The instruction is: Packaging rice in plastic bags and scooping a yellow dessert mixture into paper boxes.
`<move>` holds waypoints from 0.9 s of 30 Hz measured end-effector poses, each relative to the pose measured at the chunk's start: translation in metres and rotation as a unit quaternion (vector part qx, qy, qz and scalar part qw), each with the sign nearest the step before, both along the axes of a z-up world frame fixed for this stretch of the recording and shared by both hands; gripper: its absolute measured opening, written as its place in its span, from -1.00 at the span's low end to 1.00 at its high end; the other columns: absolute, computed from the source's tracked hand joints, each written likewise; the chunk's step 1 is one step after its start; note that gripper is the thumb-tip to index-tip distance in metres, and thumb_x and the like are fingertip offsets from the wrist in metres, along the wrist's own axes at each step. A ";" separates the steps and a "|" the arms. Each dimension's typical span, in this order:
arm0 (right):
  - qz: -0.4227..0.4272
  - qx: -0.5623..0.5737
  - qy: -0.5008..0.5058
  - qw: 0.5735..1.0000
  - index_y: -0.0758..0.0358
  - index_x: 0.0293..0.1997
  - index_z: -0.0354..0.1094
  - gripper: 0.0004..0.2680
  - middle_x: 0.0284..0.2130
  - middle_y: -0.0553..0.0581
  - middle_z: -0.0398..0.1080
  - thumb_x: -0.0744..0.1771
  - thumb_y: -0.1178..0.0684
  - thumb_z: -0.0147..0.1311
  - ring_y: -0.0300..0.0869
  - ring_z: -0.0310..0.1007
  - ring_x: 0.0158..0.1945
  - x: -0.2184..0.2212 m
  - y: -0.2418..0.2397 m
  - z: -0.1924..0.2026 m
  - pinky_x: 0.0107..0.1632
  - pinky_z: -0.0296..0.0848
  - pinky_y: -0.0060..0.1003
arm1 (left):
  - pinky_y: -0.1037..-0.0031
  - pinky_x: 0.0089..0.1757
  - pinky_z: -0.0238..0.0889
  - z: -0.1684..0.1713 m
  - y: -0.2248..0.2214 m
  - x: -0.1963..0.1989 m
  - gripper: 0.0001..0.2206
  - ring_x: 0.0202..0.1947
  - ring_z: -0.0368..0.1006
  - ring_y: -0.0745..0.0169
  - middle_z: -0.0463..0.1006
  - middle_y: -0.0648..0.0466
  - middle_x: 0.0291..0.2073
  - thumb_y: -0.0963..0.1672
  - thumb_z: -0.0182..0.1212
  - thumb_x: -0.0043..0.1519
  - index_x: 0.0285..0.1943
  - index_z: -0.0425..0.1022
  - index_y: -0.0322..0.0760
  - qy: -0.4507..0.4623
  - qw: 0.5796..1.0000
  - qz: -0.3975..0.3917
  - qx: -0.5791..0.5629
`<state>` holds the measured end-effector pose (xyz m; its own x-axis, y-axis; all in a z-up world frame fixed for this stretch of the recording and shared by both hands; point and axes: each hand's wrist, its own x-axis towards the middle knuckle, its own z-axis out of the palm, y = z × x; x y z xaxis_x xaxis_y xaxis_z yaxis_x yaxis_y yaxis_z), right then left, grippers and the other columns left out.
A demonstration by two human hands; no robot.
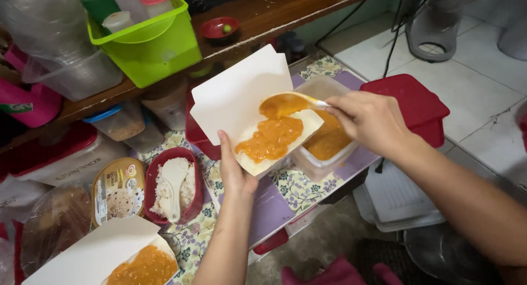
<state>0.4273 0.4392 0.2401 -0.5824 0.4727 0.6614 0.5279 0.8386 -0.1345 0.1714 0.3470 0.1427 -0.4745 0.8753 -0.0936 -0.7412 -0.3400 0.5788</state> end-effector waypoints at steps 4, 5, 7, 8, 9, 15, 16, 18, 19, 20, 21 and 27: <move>0.031 -0.048 0.041 0.998 0.25 -0.08 0.56 -0.86 -0.30 0.16 0.56 0.34 0.05 0.24 -0.11 0.56 -0.32 0.008 0.024 -0.031 -0.28 0.49 -0.26 | 0.07 0.18 0.34 0.000 0.002 -0.001 -0.38 0.28 0.39 -0.13 0.41 -0.15 0.32 0.14 -0.09 0.33 0.44 0.22 -0.31 -0.012 1.000 -0.017 0.014; 0.031 -0.047 0.040 0.998 0.25 -0.08 0.56 -0.86 -0.30 0.16 0.56 0.34 0.05 0.24 -0.11 0.56 -0.32 0.010 0.028 -0.027 -0.28 0.49 -0.26 | 0.07 0.18 0.34 0.000 0.002 -0.002 -0.38 0.28 0.39 -0.13 0.41 -0.15 0.32 0.14 -0.09 0.33 0.44 0.22 -0.31 -0.013 1.000 -0.017 0.016; -0.002 -0.255 0.063 0.965 0.27 -0.05 0.56 -0.81 -0.40 0.15 0.53 0.33 0.01 0.24 -0.22 0.49 -0.39 0.016 0.035 -0.021 -0.32 0.44 -0.31 | 0.07 0.17 0.36 -0.002 0.001 -0.002 -0.38 0.28 0.40 -0.13 0.42 -0.14 0.31 0.15 -0.10 0.31 0.43 0.21 -0.27 -0.019 1.000 -0.019 -0.006; -0.002 -0.254 0.062 0.965 0.27 -0.05 0.56 -0.81 -0.40 0.15 0.53 0.33 0.01 0.24 -0.22 0.49 -0.39 0.019 0.040 -0.017 -0.32 0.44 -0.31 | 0.07 0.17 0.36 -0.003 0.002 -0.003 -0.38 0.28 0.40 -0.13 0.42 -0.14 0.31 0.15 -0.10 0.31 0.43 0.21 -0.27 -0.019 1.000 -0.019 -0.004; -0.032 -0.354 0.072 0.932 0.28 -0.06 0.57 -0.80 -0.45 0.11 0.52 0.33 0.00 0.23 -0.25 0.44 -0.43 0.023 0.046 -0.012 -0.35 0.41 -0.32 | 0.07 0.17 0.36 -0.004 0.003 -0.004 -0.38 0.28 0.40 -0.13 0.41 -0.15 0.31 0.15 -0.09 0.32 0.43 0.21 -0.28 -0.017 1.000 -0.021 0.001; -0.087 -0.468 0.081 0.876 0.29 -0.05 0.59 -0.79 -0.45 0.10 0.48 0.32 -0.01 0.23 -0.22 0.34 -0.45 0.057 0.095 -0.027 -0.36 0.32 -0.25 | 0.06 0.17 0.36 -0.009 -0.001 -0.007 -0.37 0.28 0.40 -0.13 0.41 -0.16 0.31 0.15 -0.06 0.32 0.43 0.22 -0.30 -0.002 1.000 -0.013 0.006; -0.112 -0.416 0.043 0.901 0.27 -0.06 0.59 -0.79 -0.43 0.15 0.50 0.31 -0.01 0.23 -0.17 0.39 -0.44 0.058 0.098 -0.030 -0.34 0.35 -0.20 | 0.05 0.17 0.36 -0.009 -0.002 -0.007 -0.37 0.28 0.40 -0.13 0.41 -0.16 0.31 0.15 -0.06 0.31 0.43 0.22 -0.30 0.000 1.000 -0.009 0.007; -0.177 -0.332 -0.072 0.924 0.23 -0.08 0.59 -0.78 -0.39 0.20 0.53 0.30 -0.05 0.22 -0.08 0.48 -0.37 0.030 0.075 -0.022 -0.27 0.43 -0.12 | 0.04 0.17 0.36 -0.007 -0.005 -0.010 -0.36 0.28 0.41 -0.13 0.42 -0.15 0.31 0.16 -0.06 0.30 0.43 0.22 -0.29 0.000 1.000 -0.003 -0.004; -0.236 -0.240 -0.187 0.923 0.19 -0.11 0.58 -0.78 -0.34 0.25 0.55 0.29 -0.09 0.21 0.01 0.56 -0.30 0.016 0.063 -0.018 -0.20 0.50 -0.04 | 0.02 0.17 0.37 -0.007 -0.007 -0.011 -0.36 0.27 0.42 -0.13 0.43 -0.15 0.30 0.16 -0.07 0.29 0.43 0.22 -0.27 -0.001 1.000 0.005 -0.017; -0.236 -0.242 -0.186 0.922 0.19 -0.11 0.58 -0.78 -0.34 0.25 0.55 0.29 -0.09 0.21 0.01 0.56 -0.30 0.015 0.074 -0.040 -0.20 0.50 -0.04 | 0.02 0.17 0.37 -0.007 -0.009 -0.012 -0.36 0.27 0.42 -0.13 0.43 -0.15 0.30 0.16 -0.07 0.29 0.43 0.22 -0.27 0.000 1.000 0.003 -0.019; -0.240 -0.162 -0.267 0.919 0.17 -0.19 0.58 -0.82 -0.32 0.24 0.57 0.34 -0.07 0.13 0.03 0.60 -0.24 0.013 0.085 -0.061 -0.18 0.54 -0.02 | 0.01 0.17 0.36 -0.007 -0.010 -0.012 -0.35 0.27 0.41 -0.13 0.42 -0.14 0.30 0.17 -0.07 0.28 0.43 0.21 -0.27 -0.004 1.000 0.001 -0.018; -0.114 -0.267 -0.268 0.919 0.19 -0.25 0.59 -0.84 -0.36 0.28 0.57 0.26 -0.03 0.21 0.07 0.60 -0.21 -0.014 0.110 -0.089 -0.12 0.53 -0.04 | 0.04 0.18 0.33 -0.005 -0.019 -0.011 -0.34 0.30 0.38 -0.11 0.39 -0.10 0.34 0.18 -0.10 0.30 0.46 0.19 -0.25 0.002 1.000 0.010 -0.012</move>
